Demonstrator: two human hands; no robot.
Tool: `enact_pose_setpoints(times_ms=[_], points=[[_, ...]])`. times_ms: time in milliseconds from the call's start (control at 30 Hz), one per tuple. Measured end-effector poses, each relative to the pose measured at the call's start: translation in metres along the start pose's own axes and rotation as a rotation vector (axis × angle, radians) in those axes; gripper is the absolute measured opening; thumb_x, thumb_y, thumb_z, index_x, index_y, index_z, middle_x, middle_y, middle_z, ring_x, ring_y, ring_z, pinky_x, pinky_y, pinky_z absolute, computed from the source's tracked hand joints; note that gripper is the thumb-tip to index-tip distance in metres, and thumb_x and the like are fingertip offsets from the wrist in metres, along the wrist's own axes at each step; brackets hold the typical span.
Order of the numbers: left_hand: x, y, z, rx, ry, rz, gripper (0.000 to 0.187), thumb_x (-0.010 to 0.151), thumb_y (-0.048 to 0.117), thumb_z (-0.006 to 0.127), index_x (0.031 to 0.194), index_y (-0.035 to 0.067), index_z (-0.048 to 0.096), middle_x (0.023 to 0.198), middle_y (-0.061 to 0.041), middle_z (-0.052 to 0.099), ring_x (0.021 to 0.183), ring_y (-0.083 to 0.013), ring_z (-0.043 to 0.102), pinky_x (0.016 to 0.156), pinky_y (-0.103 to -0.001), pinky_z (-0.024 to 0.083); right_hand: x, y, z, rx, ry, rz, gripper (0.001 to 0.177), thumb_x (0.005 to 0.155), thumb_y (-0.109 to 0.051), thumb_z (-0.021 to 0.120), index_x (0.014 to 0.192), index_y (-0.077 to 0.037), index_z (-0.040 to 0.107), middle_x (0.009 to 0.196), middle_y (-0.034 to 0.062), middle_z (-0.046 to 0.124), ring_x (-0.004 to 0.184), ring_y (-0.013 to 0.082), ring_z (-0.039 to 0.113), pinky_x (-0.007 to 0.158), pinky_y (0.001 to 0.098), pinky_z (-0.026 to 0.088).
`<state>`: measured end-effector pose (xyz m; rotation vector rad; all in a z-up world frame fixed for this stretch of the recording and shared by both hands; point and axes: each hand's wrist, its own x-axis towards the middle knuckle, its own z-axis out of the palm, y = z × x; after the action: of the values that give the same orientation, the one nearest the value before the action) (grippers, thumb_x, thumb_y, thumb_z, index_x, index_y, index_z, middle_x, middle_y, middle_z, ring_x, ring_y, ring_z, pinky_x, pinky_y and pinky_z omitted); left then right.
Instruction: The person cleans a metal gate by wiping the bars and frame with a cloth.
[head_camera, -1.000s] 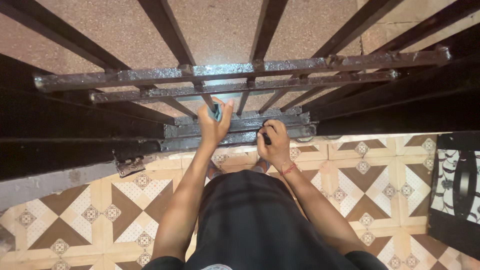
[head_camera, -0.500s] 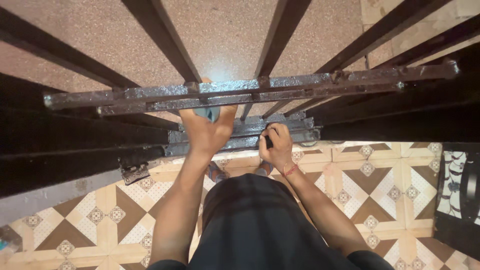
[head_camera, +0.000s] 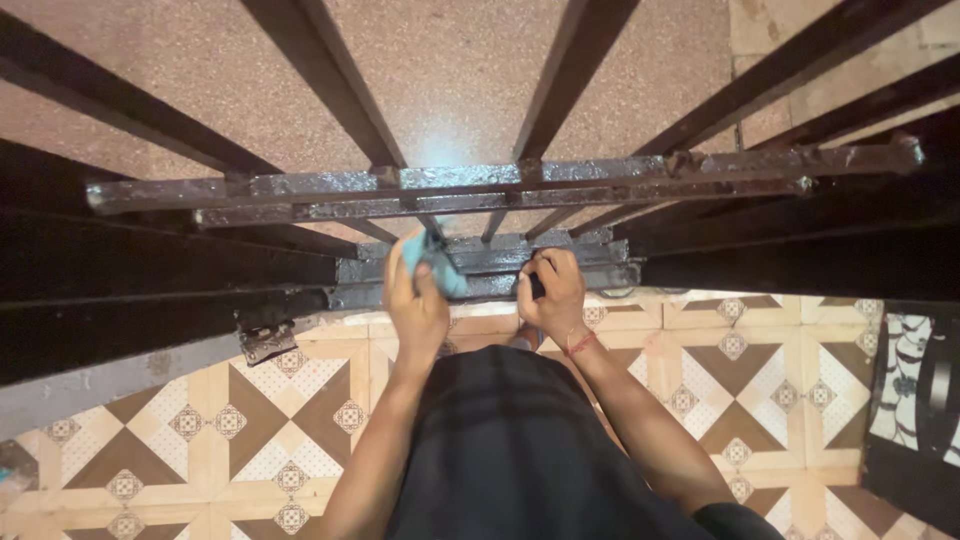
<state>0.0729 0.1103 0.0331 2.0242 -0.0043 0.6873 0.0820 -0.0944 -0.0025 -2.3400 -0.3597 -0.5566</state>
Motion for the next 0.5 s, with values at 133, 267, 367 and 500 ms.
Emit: enact_pose_setpoints(times_ms=[133,267,367,500], points=[[-0.016,0.006,-0.023,-0.248,0.107,-0.521,0.044,0.112,0.035,0.044,0.122,-0.003,0.064,0.098,-0.016,0.066,0.075,-0.0203,0.06,0.065,-0.035,0.048,0.002,-0.002,-0.003,0.012,-0.002,0.008,0.014,0.076,-0.004,0.073,0.088,-0.006,0.066,0.101,0.0105,0.061,0.095,0.031,0.063,0.076,0.0409,0.053],[-0.003,0.005,-0.046,-0.341,0.366,-0.516,0.05,0.115,0.037,0.034,0.134,-0.005,0.055,0.124,-0.016,0.067,0.109,-0.0222,0.068,0.096,-0.036,0.056,0.001,-0.003,-0.004,0.024,-0.029,0.02,0.013,0.077,-0.004,0.074,0.087,-0.006,0.066,0.098,0.0093,0.061,0.093,0.0299,0.062,0.074,0.0407,0.053],[0.011,0.003,-0.044,-0.158,0.329,-0.484,0.056,0.118,0.038,0.034,0.138,-0.009,0.056,0.13,-0.021,0.062,0.119,-0.0262,0.064,0.107,-0.039,0.049,0.001,-0.002,-0.004,0.02,-0.017,0.0,0.014,0.077,-0.003,0.074,0.088,-0.006,0.066,0.099,0.0094,0.061,0.095,0.0303,0.062,0.076,0.0408,0.053],[0.016,0.028,-0.028,-0.1,0.273,-0.336,0.06,0.117,0.035,0.038,0.151,-0.014,0.038,0.147,-0.026,0.05,0.138,-0.032,0.05,0.119,-0.045,0.035,-0.002,-0.004,-0.008,0.023,-0.028,0.009,0.013,0.077,-0.003,0.074,0.087,-0.006,0.066,0.099,0.0095,0.061,0.095,0.0301,0.062,0.076,0.0407,0.053]])
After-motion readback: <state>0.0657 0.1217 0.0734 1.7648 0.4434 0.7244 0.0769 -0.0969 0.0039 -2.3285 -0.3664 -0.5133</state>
